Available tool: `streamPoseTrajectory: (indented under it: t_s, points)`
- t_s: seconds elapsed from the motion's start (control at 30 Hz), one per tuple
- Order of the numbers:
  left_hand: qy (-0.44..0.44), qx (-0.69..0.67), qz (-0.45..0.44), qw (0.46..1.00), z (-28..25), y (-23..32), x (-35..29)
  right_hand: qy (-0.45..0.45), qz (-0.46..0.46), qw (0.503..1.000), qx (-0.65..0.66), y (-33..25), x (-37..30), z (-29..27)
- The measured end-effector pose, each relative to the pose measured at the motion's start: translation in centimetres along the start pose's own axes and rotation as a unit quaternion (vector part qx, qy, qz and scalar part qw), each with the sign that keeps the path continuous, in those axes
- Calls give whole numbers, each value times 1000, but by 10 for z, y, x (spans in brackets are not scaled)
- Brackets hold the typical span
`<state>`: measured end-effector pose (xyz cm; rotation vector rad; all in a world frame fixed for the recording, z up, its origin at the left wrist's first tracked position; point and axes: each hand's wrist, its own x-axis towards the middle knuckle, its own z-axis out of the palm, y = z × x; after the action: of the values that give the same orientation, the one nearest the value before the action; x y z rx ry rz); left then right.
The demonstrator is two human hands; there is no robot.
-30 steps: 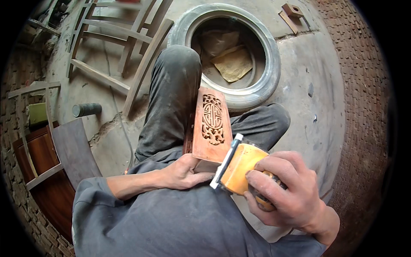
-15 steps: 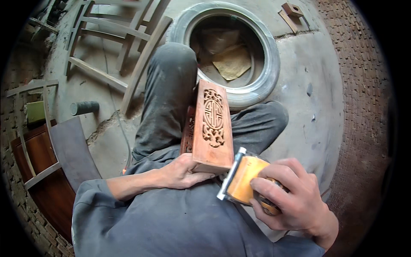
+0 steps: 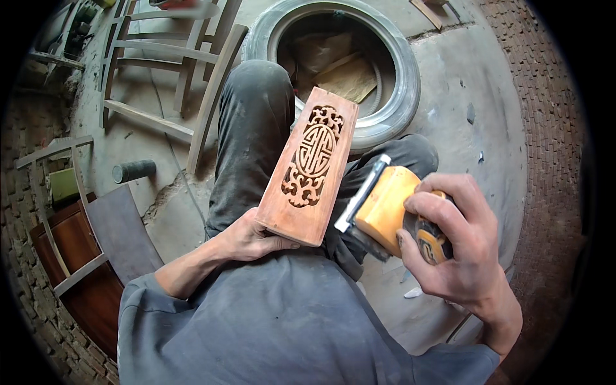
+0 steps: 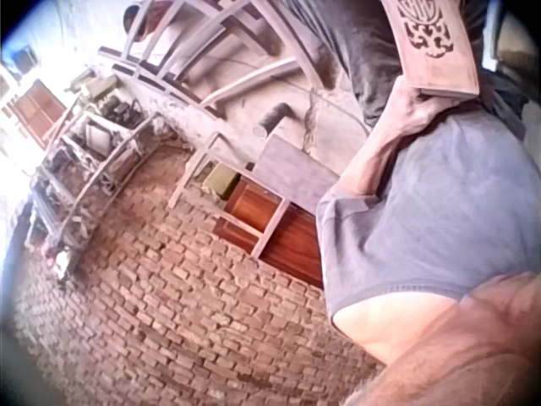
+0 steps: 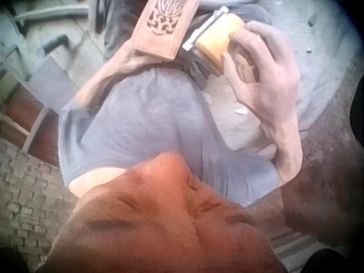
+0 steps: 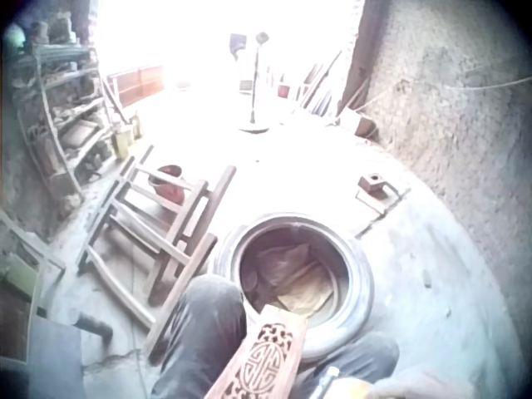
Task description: The person applies glue to the edges of a carved wooden block, spreads it with a small tool, and then sands the surfaces and edges using a handheld electric sander. The person sits cross-legged on the floor during the task.
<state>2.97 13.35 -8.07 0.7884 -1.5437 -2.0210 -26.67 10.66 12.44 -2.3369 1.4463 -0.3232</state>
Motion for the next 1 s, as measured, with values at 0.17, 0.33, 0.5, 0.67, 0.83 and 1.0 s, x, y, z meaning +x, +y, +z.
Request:
streamPoseTrajectory:
  t_s: [0.17, 0.33, 0.5, 0.67, 0.83, 1.0]
  points:
    - [41, -6, 30, 999, 7, -1, -1, -20, -14, 1000, 11, 3, 17, 5]
    - [8, -16, 33, 999, 2, -14, -8, -36, -27, 999, 20, -2, 34, 17]
    - [19, -20, 27, 999, 5, -10, -6, -44, -28, 998, 33, -11, 25, 25]
    - [38, -28, 23, 999, 7, -18, -9, -36, -42, 998, 34, -16, 16, 31]
    - [45, -27, 23, 998, 8, -13, -10, -31, -40, 999, 16, 0, 31, 29]
    - [39, -40, 23, 998, 10, -14, -11, -67, -50, 994, 66, -23, 15, 32]
